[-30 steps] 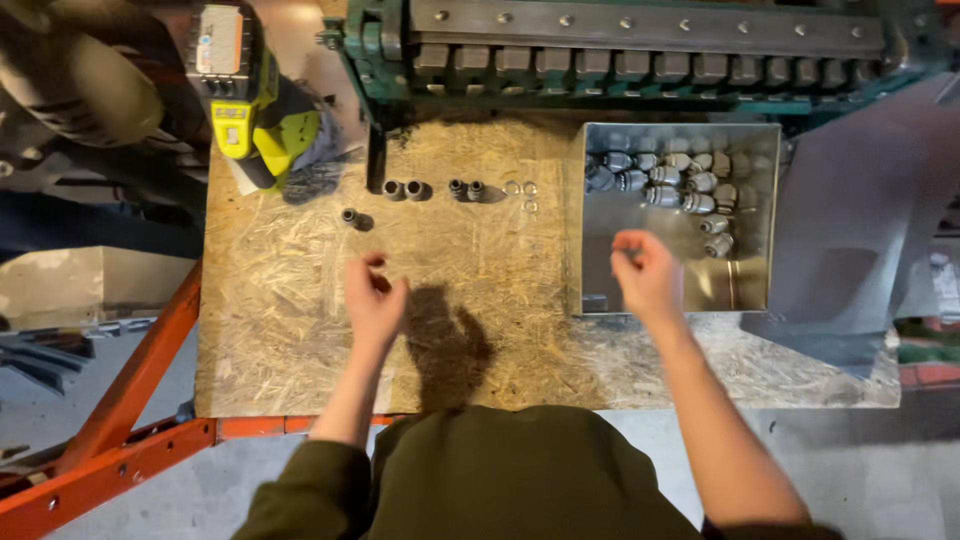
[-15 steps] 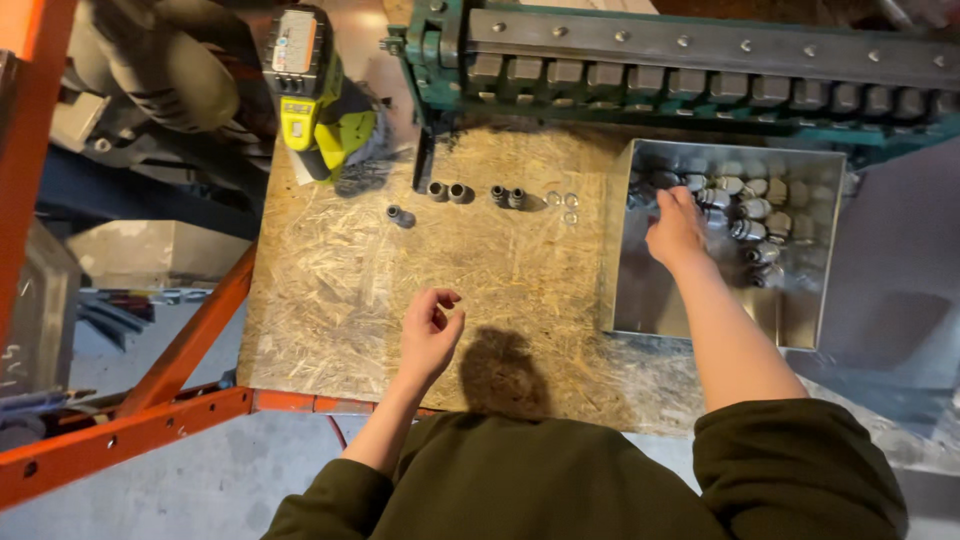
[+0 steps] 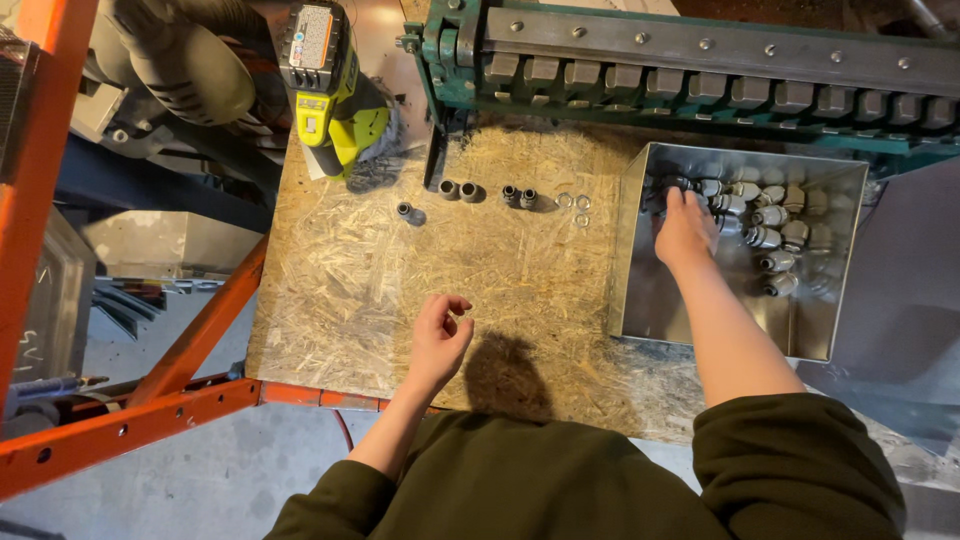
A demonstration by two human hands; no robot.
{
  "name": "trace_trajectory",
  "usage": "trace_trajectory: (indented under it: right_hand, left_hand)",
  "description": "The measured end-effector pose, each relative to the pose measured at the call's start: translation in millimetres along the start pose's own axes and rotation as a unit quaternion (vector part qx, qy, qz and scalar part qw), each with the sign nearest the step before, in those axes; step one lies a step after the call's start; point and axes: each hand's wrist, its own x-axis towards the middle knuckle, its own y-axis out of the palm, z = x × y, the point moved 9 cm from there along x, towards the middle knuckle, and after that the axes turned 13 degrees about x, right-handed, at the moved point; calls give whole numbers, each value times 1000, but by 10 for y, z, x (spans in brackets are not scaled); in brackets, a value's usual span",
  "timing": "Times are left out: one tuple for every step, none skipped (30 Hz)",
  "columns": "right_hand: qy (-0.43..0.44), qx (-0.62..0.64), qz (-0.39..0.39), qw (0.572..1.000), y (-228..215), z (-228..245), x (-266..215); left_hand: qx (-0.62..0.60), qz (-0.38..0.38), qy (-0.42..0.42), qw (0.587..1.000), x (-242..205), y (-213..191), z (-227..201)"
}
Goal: The person repeatedly picks up small metal fittings from a metal bin, unscrews them by hand into separate components, and places the parts on the workbench. The process is repeated for several fittings throughout the clip.
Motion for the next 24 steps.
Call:
trace_trajectory:
  right_hand:
    - [4, 5, -5, 1000, -21, 1, -5]
    - [4, 5, -5, 1000, -3, -9, 13]
    - [-2, 7, -8, 1000, 9, -8, 33]
    - [-7, 9, -10, 1000, 22, -7, 52]
    - [-7, 9, -9, 1000, 67, -29, 87]
    - [2, 12, -2, 1000, 125, -68, 120]
    - [11, 15, 4, 1000, 181, -104, 158]
    - [10, 15, 5, 1000, 184, -97, 155]
    - [17, 27, -3, 999, 172, -110, 148]
    - [25, 39, -10, 999, 161, -124, 140]
    - [26, 38, -10, 999, 167, -152, 137]
    - [30, 68, -34, 997, 132, -189, 133]
    - [34, 97, -58, 993, 97, -232, 125]
    - [35, 96, -57, 993, 53, -231, 68]
    - [50, 143, -84, 985, -29, -269, -3]
    - [65, 190, -110, 973, -109, -309, -79]
    - [67, 189, -111, 973, -72, -372, -154]
    - [43, 298, -182, 936, -149, -447, -262]
    - [16, 403, -251, 880, -224, -543, -376]
    - [16, 401, -253, 880, -354, -363, -592]
    - [15, 481, -243, 842, -439, -205, -809]
    - [13, 558, -231, 797, -517, -39, -1025]
    - [13, 557, -231, 797, -446, 79, -1155]
    - [22, 601, -200, 774, -309, 202, -1263]
  left_hand:
    - [1, 3, -2, 1000, 5, -1, -20]
    - [1, 3, -2, 1000, 5, 3, -6]
    - [-1, 6, -3, 1000, 5, 13, 9]
    - [-3, 9, -3, 1000, 5, 22, 25]
    - [-3, 9, -4, 1000, 4, 19, 14]
    - [2, 8, 0, 1000, 3, 16, -4]
    - [7, 8, 4, 1000, 4, 14, -21]
    - [7, 7, 3, 1000, 4, 11, -21]
    - [9, 8, 3, 1000, 0, 13, -23]
    - [11, 9, 3, 1000, -3, 15, -25]
    - [11, 10, 2, 1000, -3, 19, -14]
    - [9, 12, 0, 1000, -2, 25, 1]
    - [8, 14, -3, 1000, -5, 34, 15]
    - [7, 15, -4, 1000, -8, 39, 22]
    - [12, 15, -1, 1000, -13, 43, 25]
    - [18, 16, 1, 1000, -20, 46, 28]
    - [16, 17, 2, 1000, -18, 75, 39]
    - [16, 28, -4, 999, -17, 120, 61]
    - [16, 37, -10, 999, -8, 169, 78]
    - [14, 38, -9, 999, 8, 186, 8]
    - [10, 51, -18, 998, 2, 219, -40]
    - [5, 64, -27, 998, -6, 253, -88]
    - [5, 65, -27, 998, -2, 274, -176]
    - [-8, 85, -3, 996, -3, 329, -306]
